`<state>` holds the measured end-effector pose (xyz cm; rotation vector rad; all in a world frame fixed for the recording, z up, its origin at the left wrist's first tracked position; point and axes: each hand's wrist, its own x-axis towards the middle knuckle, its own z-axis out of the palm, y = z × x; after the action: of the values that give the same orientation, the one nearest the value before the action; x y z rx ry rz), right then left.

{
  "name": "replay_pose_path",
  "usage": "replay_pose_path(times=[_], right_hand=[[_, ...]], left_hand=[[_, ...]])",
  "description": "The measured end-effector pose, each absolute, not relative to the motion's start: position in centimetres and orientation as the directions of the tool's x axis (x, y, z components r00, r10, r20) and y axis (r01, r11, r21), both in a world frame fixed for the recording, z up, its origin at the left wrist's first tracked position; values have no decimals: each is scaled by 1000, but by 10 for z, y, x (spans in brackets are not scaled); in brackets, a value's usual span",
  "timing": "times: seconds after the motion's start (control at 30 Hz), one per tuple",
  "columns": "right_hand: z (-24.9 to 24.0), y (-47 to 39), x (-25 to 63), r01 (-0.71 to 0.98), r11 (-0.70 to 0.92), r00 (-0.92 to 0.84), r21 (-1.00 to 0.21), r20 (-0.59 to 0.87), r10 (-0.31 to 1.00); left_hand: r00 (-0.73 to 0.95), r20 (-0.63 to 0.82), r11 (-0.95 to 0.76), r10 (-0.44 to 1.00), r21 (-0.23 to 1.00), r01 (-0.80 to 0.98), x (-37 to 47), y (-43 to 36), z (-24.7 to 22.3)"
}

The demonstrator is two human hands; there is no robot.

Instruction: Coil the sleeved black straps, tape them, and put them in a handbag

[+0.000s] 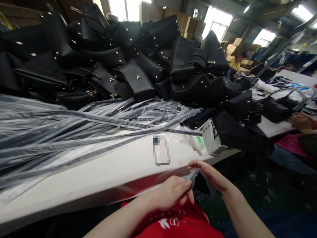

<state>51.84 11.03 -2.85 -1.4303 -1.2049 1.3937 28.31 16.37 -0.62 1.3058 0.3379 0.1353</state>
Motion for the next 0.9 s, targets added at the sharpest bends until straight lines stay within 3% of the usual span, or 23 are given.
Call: replay_pose_path(times=[0.1,0.2,0.27,0.4,0.5,0.6,0.73,0.9], right_hand=[[-32,136,492,334,-134,3,-933,-141,990],[-47,168,447,695,-49,3,-718,-65,998],[-60,187,413,837,-14,4,-547,-19,1000],[-80,207,367,961,-86,96,-264,24,995],[-79,210,368,987,-21,17,-157,-31,999],[-66,213,396,972,121,-150,-201,-134,980],[-47,221,441,933,50,-128,-356,-198,972],[-53,225,471,884,50,-94,-465,-73,993]], left_hand=[[927,-228,293,297,946,139,266,162,-18],[889,-325,227,323,938,261,248,156,-40],[841,-413,269,350,904,332,231,150,-59],[656,-582,565,481,778,275,184,136,-98],[540,-638,693,549,708,131,147,121,-121],[500,-653,716,569,692,90,122,106,-142],[489,-682,760,544,647,57,115,95,-166],[518,-690,831,506,551,-78,121,102,-178]])
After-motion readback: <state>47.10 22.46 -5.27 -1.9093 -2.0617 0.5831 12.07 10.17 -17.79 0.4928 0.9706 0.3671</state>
